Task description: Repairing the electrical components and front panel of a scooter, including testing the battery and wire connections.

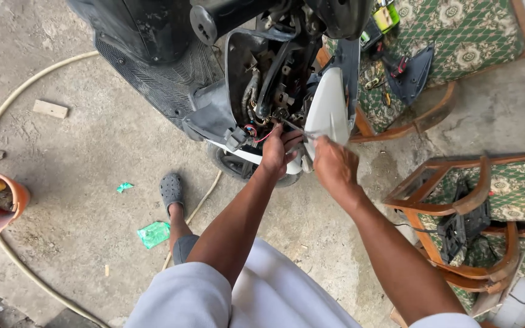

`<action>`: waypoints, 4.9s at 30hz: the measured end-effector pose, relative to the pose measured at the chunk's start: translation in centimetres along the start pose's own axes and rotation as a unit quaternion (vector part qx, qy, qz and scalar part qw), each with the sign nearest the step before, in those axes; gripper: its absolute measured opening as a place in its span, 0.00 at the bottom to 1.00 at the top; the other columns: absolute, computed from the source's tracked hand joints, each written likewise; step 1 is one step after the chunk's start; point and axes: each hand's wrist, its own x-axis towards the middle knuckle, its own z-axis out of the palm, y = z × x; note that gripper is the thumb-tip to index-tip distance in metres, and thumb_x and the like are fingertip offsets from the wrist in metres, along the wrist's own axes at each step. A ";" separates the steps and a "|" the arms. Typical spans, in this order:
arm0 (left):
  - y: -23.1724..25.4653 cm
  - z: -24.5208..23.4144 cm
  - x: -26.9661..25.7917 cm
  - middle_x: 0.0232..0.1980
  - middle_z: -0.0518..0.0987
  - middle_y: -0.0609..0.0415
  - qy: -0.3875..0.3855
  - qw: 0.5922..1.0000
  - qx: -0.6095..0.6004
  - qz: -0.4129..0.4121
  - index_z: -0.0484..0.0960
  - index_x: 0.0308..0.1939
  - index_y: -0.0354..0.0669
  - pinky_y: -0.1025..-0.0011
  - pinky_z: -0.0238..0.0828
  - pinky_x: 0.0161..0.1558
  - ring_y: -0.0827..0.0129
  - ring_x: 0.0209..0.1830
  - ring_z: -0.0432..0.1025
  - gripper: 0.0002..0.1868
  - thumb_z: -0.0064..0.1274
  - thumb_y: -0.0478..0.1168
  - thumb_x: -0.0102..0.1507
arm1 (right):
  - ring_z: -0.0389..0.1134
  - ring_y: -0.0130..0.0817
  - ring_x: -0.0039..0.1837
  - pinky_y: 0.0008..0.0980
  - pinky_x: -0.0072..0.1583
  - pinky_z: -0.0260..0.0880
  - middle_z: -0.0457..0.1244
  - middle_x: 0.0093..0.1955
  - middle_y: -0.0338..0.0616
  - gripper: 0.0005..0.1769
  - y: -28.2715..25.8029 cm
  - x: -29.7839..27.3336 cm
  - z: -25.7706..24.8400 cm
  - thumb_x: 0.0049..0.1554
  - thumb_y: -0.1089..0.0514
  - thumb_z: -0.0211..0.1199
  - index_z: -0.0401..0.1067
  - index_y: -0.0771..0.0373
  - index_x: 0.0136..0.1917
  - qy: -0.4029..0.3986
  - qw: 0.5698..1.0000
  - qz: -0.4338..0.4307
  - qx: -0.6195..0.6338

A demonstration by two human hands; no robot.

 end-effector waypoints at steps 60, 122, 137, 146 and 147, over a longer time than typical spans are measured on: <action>0.1 2.0 0.7 0.49 0.83 0.50 0.100 0.992 -0.068 0.020 0.77 0.61 0.54 0.70 0.74 0.38 0.62 0.48 0.77 0.27 0.55 0.60 0.63 | 0.74 0.56 0.43 0.50 0.45 0.74 0.71 0.39 0.60 0.09 -2.4 7.6 -4.8 0.54 0.61 0.58 0.79 0.64 0.38 -0.015 0.965 -0.189 -0.183; 0.1 2.5 -1.1 0.55 0.81 0.43 -0.030 0.993 -0.099 0.061 0.58 0.69 0.56 0.66 0.80 0.44 0.66 0.41 0.78 0.29 0.43 0.31 0.66 | 0.72 0.63 0.46 0.57 0.48 0.71 0.70 0.40 0.61 0.27 -1.9 3.5 0.7 0.67 0.42 0.50 0.78 0.64 0.41 -0.048 0.994 0.084 -0.044; -1.7 1.1 1.4 0.50 0.82 0.40 -0.033 0.994 -0.079 0.060 0.73 0.60 0.31 0.66 0.82 0.44 0.65 0.38 0.79 0.17 0.37 0.40 0.74 | 0.72 0.65 0.45 0.59 0.48 0.71 0.69 0.40 0.64 0.26 -0.9 2.7 2.3 0.67 0.41 0.50 0.77 0.63 0.43 -0.012 0.995 0.094 -0.003; -0.4 0.2 0.6 0.55 0.80 0.40 -0.013 0.997 -0.055 0.051 0.72 0.57 0.33 0.64 0.78 0.53 0.58 0.49 0.78 0.19 0.33 0.34 0.66 | 0.71 0.63 0.47 0.57 0.49 0.69 0.69 0.41 0.59 0.20 -1.5 1.9 1.1 0.67 0.45 0.49 0.75 0.60 0.50 -0.023 0.999 0.044 0.021; -1.3 -0.2 1.9 0.56 0.81 0.38 -0.014 0.998 -0.044 0.048 0.75 0.58 0.27 0.65 0.77 0.53 0.59 0.51 0.78 0.20 0.34 0.37 0.68 | 0.71 0.61 0.46 0.56 0.49 0.69 0.69 0.41 0.58 0.18 -1.7 1.7 0.8 0.67 0.46 0.49 0.74 0.59 0.52 -0.028 0.998 0.054 0.028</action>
